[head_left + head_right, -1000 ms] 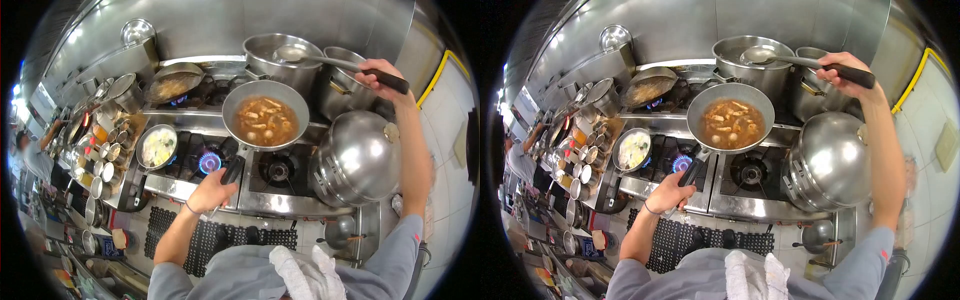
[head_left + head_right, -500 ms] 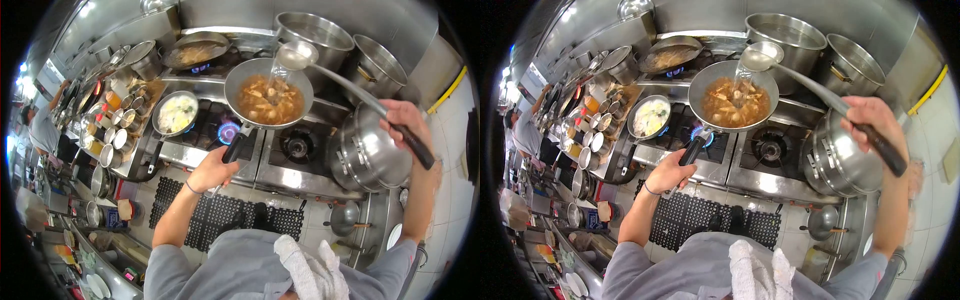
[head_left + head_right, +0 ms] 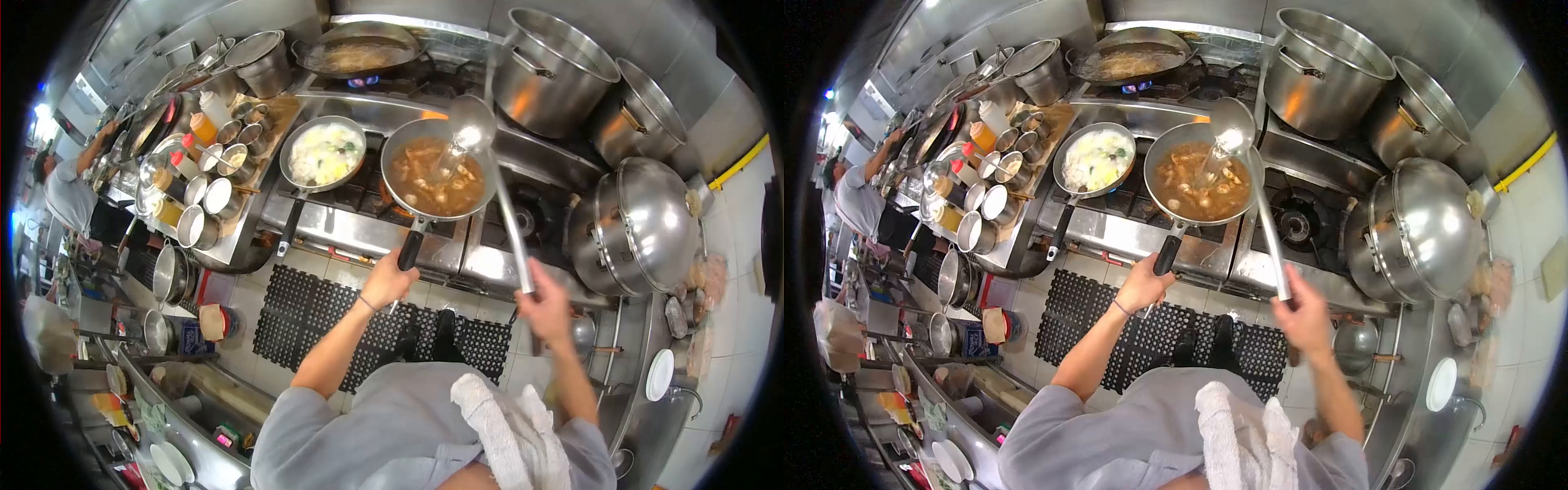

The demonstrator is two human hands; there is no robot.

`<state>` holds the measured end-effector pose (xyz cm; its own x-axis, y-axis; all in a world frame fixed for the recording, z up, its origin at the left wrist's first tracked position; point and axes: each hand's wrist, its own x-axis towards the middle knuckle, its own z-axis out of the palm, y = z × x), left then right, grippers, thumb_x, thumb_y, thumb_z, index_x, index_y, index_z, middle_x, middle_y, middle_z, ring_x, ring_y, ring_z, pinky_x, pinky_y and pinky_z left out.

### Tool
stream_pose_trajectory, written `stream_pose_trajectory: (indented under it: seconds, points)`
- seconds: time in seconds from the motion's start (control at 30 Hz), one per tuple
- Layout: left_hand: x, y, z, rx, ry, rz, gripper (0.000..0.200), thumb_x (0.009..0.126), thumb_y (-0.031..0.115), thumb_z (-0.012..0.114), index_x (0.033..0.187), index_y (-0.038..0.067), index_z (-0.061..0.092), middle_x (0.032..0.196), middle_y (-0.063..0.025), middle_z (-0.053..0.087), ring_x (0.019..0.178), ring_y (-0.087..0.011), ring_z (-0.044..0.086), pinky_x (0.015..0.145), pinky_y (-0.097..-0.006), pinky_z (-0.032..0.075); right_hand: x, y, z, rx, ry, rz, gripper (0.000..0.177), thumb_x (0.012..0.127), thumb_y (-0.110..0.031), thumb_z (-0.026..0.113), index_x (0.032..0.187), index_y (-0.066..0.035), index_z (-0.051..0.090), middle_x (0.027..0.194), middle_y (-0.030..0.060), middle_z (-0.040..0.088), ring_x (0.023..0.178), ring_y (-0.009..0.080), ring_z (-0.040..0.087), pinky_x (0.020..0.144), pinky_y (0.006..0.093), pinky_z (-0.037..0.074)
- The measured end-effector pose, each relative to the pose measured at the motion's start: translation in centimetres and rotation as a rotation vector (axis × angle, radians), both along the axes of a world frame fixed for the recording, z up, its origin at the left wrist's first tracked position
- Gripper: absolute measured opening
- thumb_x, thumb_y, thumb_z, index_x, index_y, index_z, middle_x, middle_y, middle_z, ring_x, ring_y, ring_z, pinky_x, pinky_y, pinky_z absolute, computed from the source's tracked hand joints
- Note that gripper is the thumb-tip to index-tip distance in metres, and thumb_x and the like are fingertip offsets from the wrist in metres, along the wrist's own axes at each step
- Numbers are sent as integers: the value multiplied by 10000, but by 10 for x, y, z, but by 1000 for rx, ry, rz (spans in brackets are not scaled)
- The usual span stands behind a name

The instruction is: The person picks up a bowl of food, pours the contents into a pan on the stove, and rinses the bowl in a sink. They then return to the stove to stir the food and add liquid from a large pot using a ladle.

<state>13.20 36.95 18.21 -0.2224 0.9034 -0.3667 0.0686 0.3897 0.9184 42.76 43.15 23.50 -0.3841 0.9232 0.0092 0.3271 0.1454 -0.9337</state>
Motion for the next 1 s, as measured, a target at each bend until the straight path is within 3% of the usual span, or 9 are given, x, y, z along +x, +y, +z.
stream_pose_trajectory:
  seconds: [0.03, 0.1, 0.17, 0.37, 0.5, 0.63, 0.7, 0.9, 1.0]
  points:
    - [-4, 4, -11, 1, 20, 6, 312, 760, 110, 582, 1016, -59, 525, 572, -67, 543, 432, -142, 529, 409, -297, 417, -16, -17, -14, -170, -42, -70, 579, 791, 45, 608, 1344, 3, 441, 1046, 111, 610, 778, 106, 593, 665, 251, 503]
    - [-8, 2, -31, -17, 57, 13, 315, 761, 111, 583, 1020, -58, 525, 572, -76, 551, 435, -145, 538, 408, -299, 419, -27, -20, -81, 416, -204, -64, 584, 763, 55, 600, 1325, 8, 448, 1049, 179, 612, 924, 230, 618, 802, 282, 483]
    - [-13, 4, -42, -26, 63, 14, 321, 756, 120, 593, 1016, -58, 529, 569, -82, 555, 440, -159, 550, 425, -306, 434, -42, -36, -88, 248, -269, -67, 584, 758, 39, 605, 1321, -3, 455, 1087, 205, 607, 958, 271, 623, 811, 302, 485]
    - [-19, 19, -91, -10, 74, 67, 316, 752, 134, 604, 1003, -46, 537, 589, -106, 576, 442, -175, 556, 444, -321, 445, -33, -62, -116, 340, -198, -239, 543, 741, 10, 638, 1271, -15, 520, 924, 179, 629, 737, 235, 615, 683, 293, 492]
    - [-20, 32, -104, 27, 66, 95, 248, 769, 125, 602, 929, -48, 526, 571, -97, 566, 441, -179, 557, 435, -323, 444, 13, -97, -110, 41, -139, -328, 497, 758, 5, 667, 1239, 3, 543, 793, 36, 588, 633, 42, 505, 544, 211, 448]
    - [-21, 42, -113, 7, 60, 89, 224, 773, 115, 607, 905, -43, 518, 587, -108, 573, 442, -175, 558, 421, -322, 438, 69, -166, -107, -247, -144, -420, 476, 803, 37, 605, 1268, 20, 506, 868, 53, 622, 569, 55, 530, 477, 201, 428]
    - [-20, 45, -119, -3, 56, 92, 213, 777, 100, 594, 917, -34, 505, 574, -74, 544, 430, -153, 527, 407, -308, 422, 74, -204, -72, -456, -144, -593, 452, 769, 32, 628, 1212, 57, 543, 916, 65, 643, 749, 83, 582, 646, 219, 486]
    - [-15, 43, -142, 24, 95, 127, 369, 801, 177, 615, 1066, -58, 510, 603, -69, 562, 428, -142, 499, 407, -307, 419, 125, -321, -103, -274, -65, -911, 418, 771, 26, 604, 1182, 79, 552, 825, 57, 638, 645, 76, 558, 557, 220, 445]
    - [-20, 49, -143, -15, 3, 50, 622, 841, 318, 635, 1306, -30, 411, 1012, -122, 593, 811, -179, 580, 650, -287, 491, 130, -352, -79, -282, -31, -1166, 400, 797, 18, 569, 1194, 60, 544, 683, 43, 588, 454, 87, 495, 403, 233, 384]
